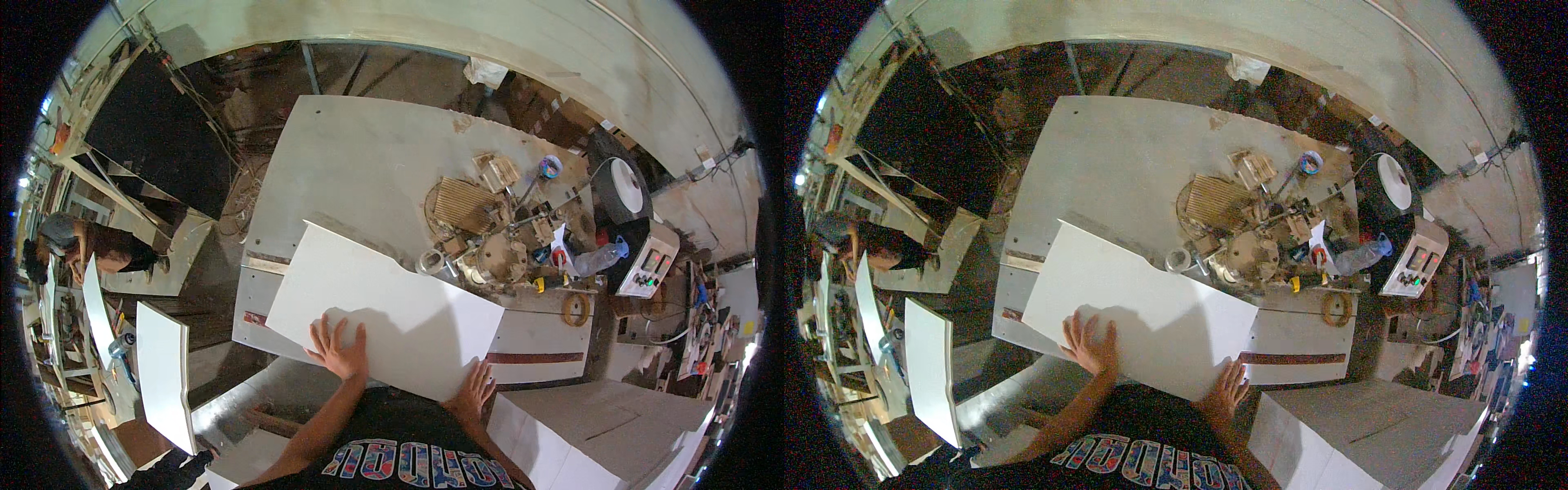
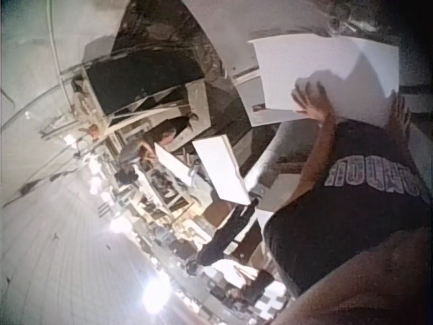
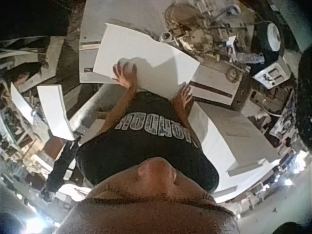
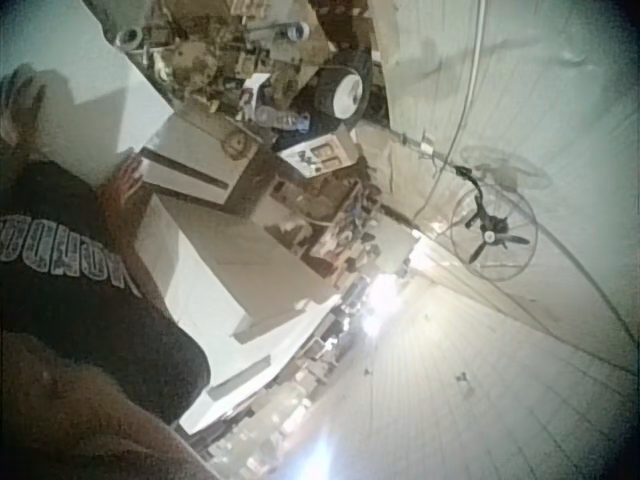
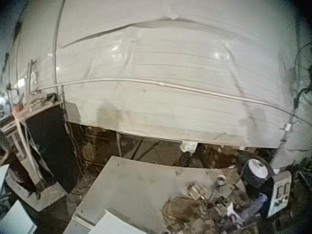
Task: The person repeatedly picks up white rectangular panels from a stack, places them on a workbench, and then returns them to the stack. The cycle of picking, placing, and restacking is repeated throughout the clip.
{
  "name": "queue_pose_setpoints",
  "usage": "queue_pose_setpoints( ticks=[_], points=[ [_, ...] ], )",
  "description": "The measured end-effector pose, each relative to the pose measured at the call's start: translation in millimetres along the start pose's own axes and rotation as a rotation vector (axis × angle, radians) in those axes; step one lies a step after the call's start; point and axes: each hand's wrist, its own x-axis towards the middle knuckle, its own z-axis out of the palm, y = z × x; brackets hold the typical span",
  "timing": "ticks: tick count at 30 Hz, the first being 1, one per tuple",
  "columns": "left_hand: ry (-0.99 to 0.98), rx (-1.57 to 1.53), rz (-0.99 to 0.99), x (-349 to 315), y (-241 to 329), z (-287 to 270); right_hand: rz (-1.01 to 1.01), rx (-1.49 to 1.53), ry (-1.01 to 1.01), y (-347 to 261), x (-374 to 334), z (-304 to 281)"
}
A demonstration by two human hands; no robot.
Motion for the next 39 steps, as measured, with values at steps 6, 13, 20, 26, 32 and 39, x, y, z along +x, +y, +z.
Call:
queue_pose_setpoints(
  ticks=[6,13,20,26,32,39],
  points=[
    [0.016,0.009,0.005,27,-23,-8,-0.047,0.054,0.034,-41,3,-12],
    [0.042,-0.004,0.003,59,-41,-19,-0.109,0.027,-0.118,-61,22,0],
    [0.065,-0.008,-0.008,90,-65,-28,-0.275,-0.012,0.029,-85,40,26],
    [0.052,0.045,-0.022,119,-88,-43,-0.330,0.105,0.046,-121,44,10],
    [0.066,0.047,-0.004,164,-124,-62,-0.432,0.216,0.095,-157,42,-6],
    [0.042,0.098,-0.069,263,-188,-90,-0.570,0.134,0.090,-182,54,-8]
  ],
)
